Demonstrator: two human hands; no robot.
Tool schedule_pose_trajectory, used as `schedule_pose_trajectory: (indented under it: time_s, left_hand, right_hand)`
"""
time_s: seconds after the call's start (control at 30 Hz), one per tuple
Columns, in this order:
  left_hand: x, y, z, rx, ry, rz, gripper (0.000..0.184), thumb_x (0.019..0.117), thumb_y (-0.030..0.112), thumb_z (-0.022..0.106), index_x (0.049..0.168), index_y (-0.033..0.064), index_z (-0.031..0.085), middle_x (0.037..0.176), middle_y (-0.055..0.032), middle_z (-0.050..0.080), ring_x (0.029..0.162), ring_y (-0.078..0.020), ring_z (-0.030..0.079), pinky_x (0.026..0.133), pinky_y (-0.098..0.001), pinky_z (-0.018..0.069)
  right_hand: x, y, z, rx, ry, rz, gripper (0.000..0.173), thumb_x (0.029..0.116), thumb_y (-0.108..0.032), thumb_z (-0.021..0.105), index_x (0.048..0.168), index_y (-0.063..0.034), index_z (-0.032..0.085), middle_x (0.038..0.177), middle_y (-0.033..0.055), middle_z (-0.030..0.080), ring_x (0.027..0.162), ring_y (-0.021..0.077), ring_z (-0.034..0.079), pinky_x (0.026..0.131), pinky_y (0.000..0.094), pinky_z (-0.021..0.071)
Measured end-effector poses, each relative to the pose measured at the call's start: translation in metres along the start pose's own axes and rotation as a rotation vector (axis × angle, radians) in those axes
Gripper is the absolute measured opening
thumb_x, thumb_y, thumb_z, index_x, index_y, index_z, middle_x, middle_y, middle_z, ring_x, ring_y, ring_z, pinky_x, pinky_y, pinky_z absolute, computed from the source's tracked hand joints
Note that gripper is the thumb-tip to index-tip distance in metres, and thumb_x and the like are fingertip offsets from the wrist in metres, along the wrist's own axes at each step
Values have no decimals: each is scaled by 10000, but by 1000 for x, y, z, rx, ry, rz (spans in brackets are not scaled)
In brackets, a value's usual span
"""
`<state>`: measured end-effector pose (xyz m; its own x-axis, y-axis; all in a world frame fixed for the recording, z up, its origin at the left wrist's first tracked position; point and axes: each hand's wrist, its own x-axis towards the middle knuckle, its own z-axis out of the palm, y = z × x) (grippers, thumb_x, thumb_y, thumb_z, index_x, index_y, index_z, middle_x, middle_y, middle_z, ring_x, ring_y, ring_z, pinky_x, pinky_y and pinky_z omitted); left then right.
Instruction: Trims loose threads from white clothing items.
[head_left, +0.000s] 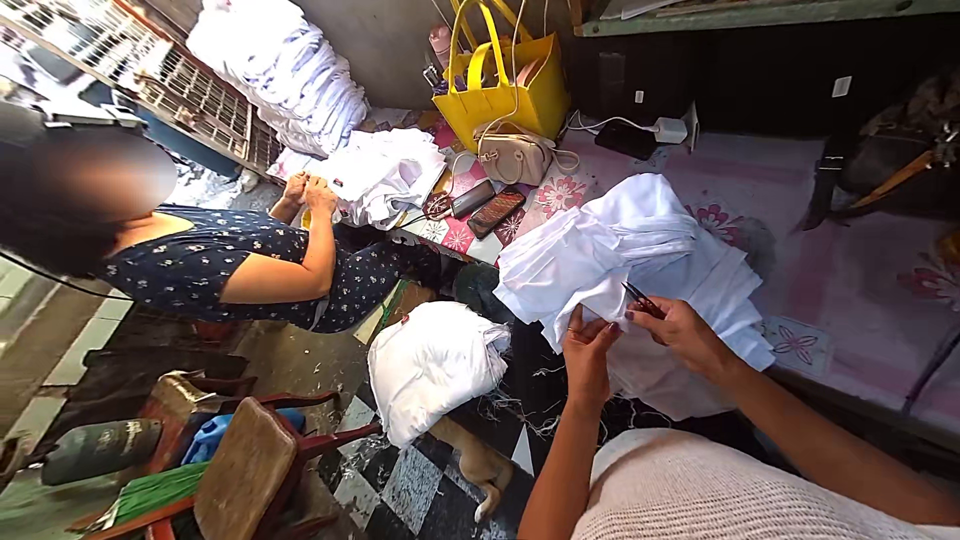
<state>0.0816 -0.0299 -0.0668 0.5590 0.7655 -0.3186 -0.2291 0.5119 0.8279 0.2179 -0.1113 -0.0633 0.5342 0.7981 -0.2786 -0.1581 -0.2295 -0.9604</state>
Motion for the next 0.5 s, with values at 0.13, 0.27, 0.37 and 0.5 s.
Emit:
schedule_pose_trajectory:
  time_s: [0.13, 0.27, 0.37, 0.5]
  left_hand:
    - [-3, 0, -2, 48, -47, 64, 859, 857, -158, 642, 1549, -80, 141, 955, -100, 762, 872, -160, 755, 880, -350, 613]
    - [-3, -14, -1, 376, -68, 326, 741, 841, -128, 674, 1448, -220, 258, 932, -95, 754, 845, -70, 729, 841, -258, 600]
    - [2, -19, -5, 518, -82, 460, 738, 827, -135, 691, 1430, -253, 282, 946, -150, 758, 851, -116, 744, 848, -285, 606]
    - [3, -13, -14, 544, -70, 444, 644, 847, -125, 671, 1395, -230, 351, 954, -155, 754, 845, -139, 745, 839, -309, 613]
  right_hand:
    - [-13, -1, 1, -418, 222, -387, 277, 964, -266, 672, 1014, 5, 704, 722, 41, 613, 595, 65, 500, 567, 238, 427]
    - [-18, 4, 21, -790, 360, -625, 375, 903, -313, 716, 1025, 41, 723, 778, 180, 725, 620, 342, 703, 531, 513, 532]
    - [-11, 6, 25, -786, 403, -618, 215, 894, -141, 648, 986, 34, 731, 742, 170, 713, 599, 329, 693, 516, 501, 519]
    - [-11, -8, 11, -344, 163, -238, 212, 992, -155, 612, 1023, 25, 720, 739, 37, 628, 613, 37, 508, 596, 223, 436]
